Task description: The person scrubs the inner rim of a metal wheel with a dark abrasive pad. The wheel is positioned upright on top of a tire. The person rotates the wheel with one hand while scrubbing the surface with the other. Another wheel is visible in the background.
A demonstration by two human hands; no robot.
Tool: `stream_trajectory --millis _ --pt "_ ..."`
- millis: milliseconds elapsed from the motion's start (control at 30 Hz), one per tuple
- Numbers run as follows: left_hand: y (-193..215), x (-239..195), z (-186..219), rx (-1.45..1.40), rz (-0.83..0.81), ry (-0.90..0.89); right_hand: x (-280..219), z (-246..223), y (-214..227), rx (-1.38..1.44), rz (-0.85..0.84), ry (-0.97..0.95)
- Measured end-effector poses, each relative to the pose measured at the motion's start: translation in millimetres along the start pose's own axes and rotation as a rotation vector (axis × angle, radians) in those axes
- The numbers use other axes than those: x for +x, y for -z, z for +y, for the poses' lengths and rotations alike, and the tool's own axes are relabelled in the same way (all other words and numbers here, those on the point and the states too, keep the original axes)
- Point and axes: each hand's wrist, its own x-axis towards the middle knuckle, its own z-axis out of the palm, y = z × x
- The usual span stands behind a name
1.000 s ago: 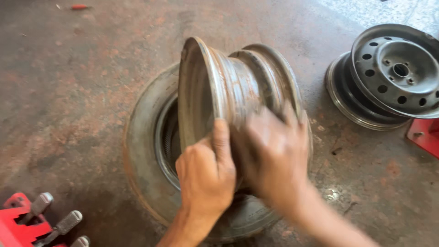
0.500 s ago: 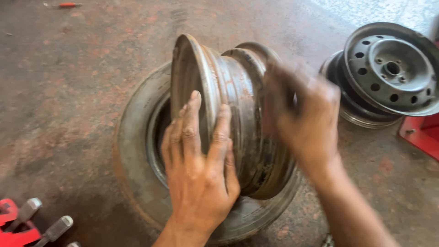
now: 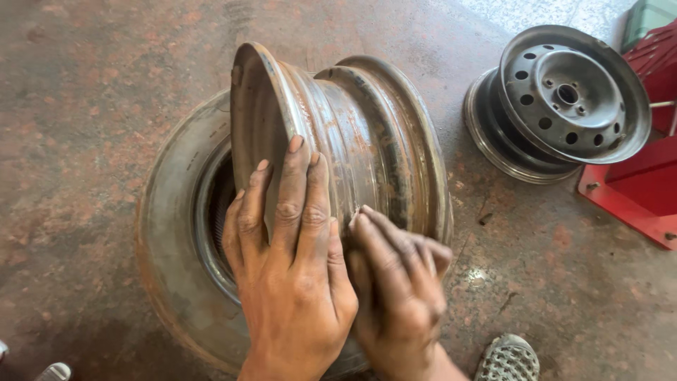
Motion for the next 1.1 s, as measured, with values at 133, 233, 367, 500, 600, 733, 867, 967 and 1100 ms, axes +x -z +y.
stream_trajectory --millis 133,233,367,500,600,733,867,967,1100 --pt "-1.7 -2.4 -1.4 -0.063 -0.01 0.023 8.6 -15.0 15.3 -0.295 -0.281 -0.002" --pt "-2.3 -3.6 -2.6 -0.093 -0.008 0.025 63.6 21.1 -0.7 -0.356 -0.361 0.153" --pt "0.6 -1.8 -1.8 -0.124 0.003 0.01 100.9 37.0 -10.3 -0.395 -0.445 0.276" --pt "-1.9 0.1 -8.9 -0.166 0.017 -0.012 35.8 2.5 23.1 -0.438 -0.389 0.173" --pt "-4.3 -1.8 -9.0 -0.136 0.027 0.009 43.3 11.7 20.9 -0.359 -0.39 0.205" --pt "-4.7 -2.9 -5.5 -0.194 0.028 0.043 89.6 37.2 31.4 -0.175 -0.484 0.238" --pt "-7.5 6.2 -8.7 -0.177 0.001 0.038 67.2 21.1 62.7 -0.214 -0.422 0.158" --pt "-6.6 21.9 -11.9 -0.109 -0.055 0.009 49.5 12.3 45.4 -0.472 -0.442 0.3" --pt "-5.8 41.7 -20.7 0.016 -0.101 -0.035 103.7 44.5 23.7 -0.595 -0.516 0.414"
